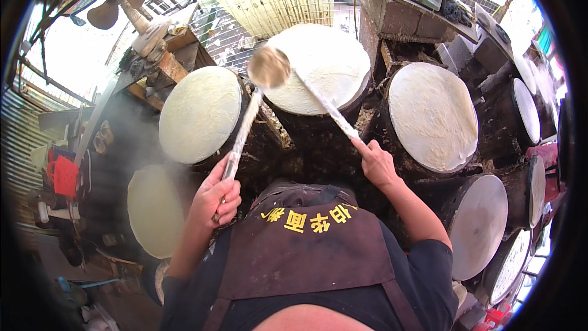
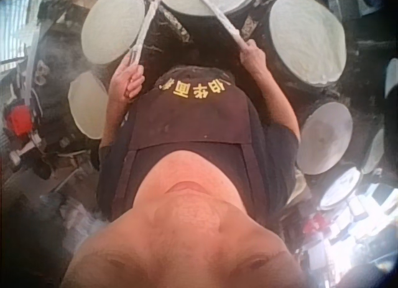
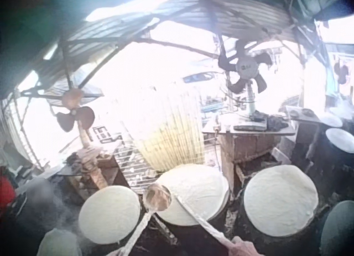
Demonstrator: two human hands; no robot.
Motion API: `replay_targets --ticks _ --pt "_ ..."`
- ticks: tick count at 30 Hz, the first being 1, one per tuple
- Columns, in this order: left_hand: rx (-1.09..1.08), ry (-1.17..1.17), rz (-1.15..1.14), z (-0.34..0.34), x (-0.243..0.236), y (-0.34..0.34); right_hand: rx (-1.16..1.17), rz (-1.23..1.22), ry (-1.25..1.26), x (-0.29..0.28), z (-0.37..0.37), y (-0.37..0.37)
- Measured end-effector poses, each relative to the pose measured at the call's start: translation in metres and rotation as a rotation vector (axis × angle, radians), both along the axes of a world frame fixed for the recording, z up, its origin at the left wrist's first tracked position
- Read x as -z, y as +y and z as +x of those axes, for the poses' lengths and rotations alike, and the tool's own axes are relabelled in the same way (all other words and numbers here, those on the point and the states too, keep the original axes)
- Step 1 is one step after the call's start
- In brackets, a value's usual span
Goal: The person ladles batter onto hot circular griddles, spreads it into thin crepes, and removes the cooked crepes to a stack. The person repeats this cycle across multiple griddles using a ladle and a wooden spreader.
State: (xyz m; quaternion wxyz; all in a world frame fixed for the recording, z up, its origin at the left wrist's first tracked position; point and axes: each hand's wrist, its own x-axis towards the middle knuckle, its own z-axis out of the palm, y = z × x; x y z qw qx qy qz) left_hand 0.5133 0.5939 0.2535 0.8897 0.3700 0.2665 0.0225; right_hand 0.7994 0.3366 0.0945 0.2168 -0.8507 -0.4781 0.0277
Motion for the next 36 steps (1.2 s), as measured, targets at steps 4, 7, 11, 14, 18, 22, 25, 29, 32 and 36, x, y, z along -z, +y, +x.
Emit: replay_targets --ticks 4,7,11,14,18,22,25,29,32,36 --pt "-0.027 0.038 -0.257 -0.024 0.013 -0.002 0.088 0.387 0.871 0.007 0.005 0.012" --pt "-0.063 0.0 -0.369 -0.033 0.023 -0.001 0.303 0.575 1.59 0.024 0.017 0.034" --pt "-0.076 -0.034 -0.421 -0.043 0.018 0.0 0.341 0.743 1.695 0.042 0.025 0.056" --pt "-0.088 -0.025 -0.423 -0.054 0.017 -0.001 0.365 0.56 1.3 0.031 0.029 0.068" --pt "-0.1 -0.01 -0.448 -0.065 0.021 -0.002 0.263 0.172 -0.043 0.041 0.018 0.07" --pt "-0.093 -0.027 -0.466 -0.079 0.028 -0.001 0.241 -0.033 0.011 0.026 -0.015 0.053" --pt "-0.084 -0.02 -0.444 -0.087 0.029 0.0 0.197 -0.074 0.021 0.019 -0.041 0.032" --pt "-0.067 -0.019 -0.427 -0.092 0.029 0.003 0.112 0.013 0.148 0.015 -0.065 0.014" --pt "-0.051 -0.008 -0.41 -0.094 0.028 0.005 0.254 0.228 0.163 0.033 -0.06 0.024" --pt "-0.017 -0.003 -0.41 -0.094 0.026 0.007 0.381 0.184 0.147 0.025 -0.055 0.047"
